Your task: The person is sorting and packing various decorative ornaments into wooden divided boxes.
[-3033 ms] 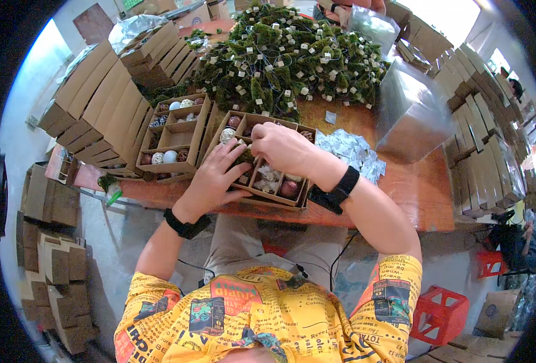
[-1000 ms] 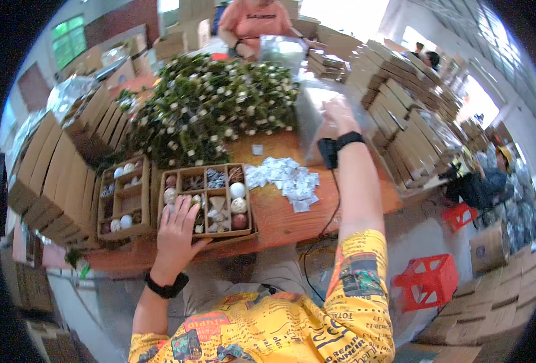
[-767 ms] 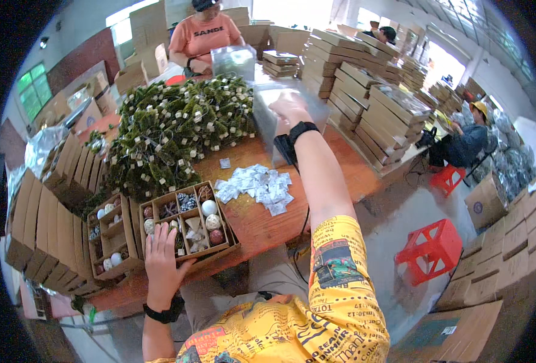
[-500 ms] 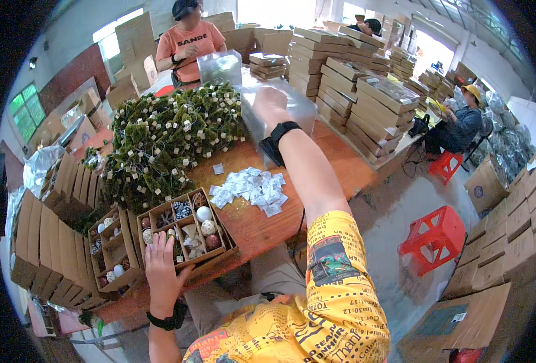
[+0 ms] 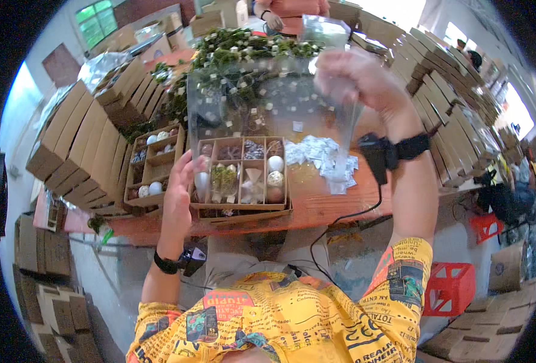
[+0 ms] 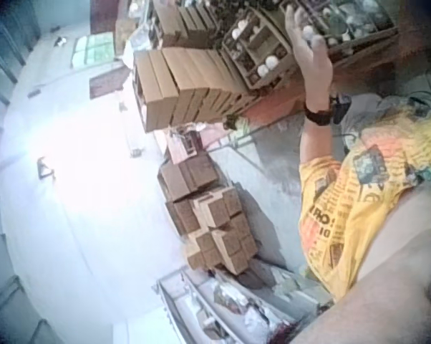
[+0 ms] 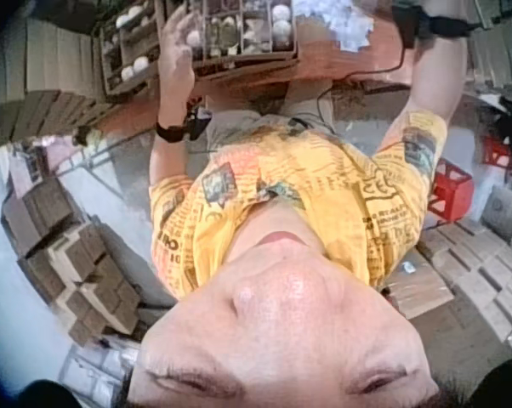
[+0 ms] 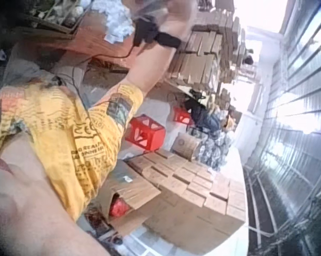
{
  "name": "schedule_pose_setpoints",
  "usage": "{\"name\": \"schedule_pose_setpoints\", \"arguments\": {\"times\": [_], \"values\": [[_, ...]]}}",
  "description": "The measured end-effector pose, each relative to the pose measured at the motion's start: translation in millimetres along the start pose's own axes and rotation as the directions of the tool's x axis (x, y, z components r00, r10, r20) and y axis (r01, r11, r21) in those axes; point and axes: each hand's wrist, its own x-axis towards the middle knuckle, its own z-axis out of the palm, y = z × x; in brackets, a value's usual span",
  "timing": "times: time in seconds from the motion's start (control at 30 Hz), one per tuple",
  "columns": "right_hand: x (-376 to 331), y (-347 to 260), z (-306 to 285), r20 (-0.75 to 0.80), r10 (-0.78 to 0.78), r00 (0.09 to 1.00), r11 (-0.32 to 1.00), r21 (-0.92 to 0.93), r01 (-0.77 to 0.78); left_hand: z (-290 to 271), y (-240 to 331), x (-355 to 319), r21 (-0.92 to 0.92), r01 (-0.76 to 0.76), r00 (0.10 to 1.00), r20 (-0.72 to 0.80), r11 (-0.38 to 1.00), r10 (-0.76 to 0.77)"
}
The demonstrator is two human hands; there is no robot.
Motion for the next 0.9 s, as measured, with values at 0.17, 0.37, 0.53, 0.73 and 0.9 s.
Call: {"name": "schedule_pose_setpoints", "arguments": {"times": [0.17,0.37,0.53,0.73,0.9], "values": [[27,95,64,0.462,0.34,0.819,0.879,0.153,-0.452,-2,15,8,-0.45,0.357,0.934,0.167,0.818,-0.316],[52,149,73,0.2,0.424,0.883,0.89,0.086,-0.447,-21,-37,17,0.176,0.394,0.9,-0.274,0.902,-0.339],[38,167,56,0.299,0.311,0.902,0.943,0.022,-0.332,-17,-49,28,0.29,0.425,0.897,-0.263,0.857,-0.356],[24,182,62,0.258,0.357,0.898,0.933,-0.053,-0.356,-32,-59,29,0.443,0.495,0.868,-0.209,0.748,-0.451],[18,186,68,0.226,0.398,0.889,0.917,-0.124,-0.379,-38,-58,27,0.542,0.383,0.916,-0.114,0.748,-0.385]]}}
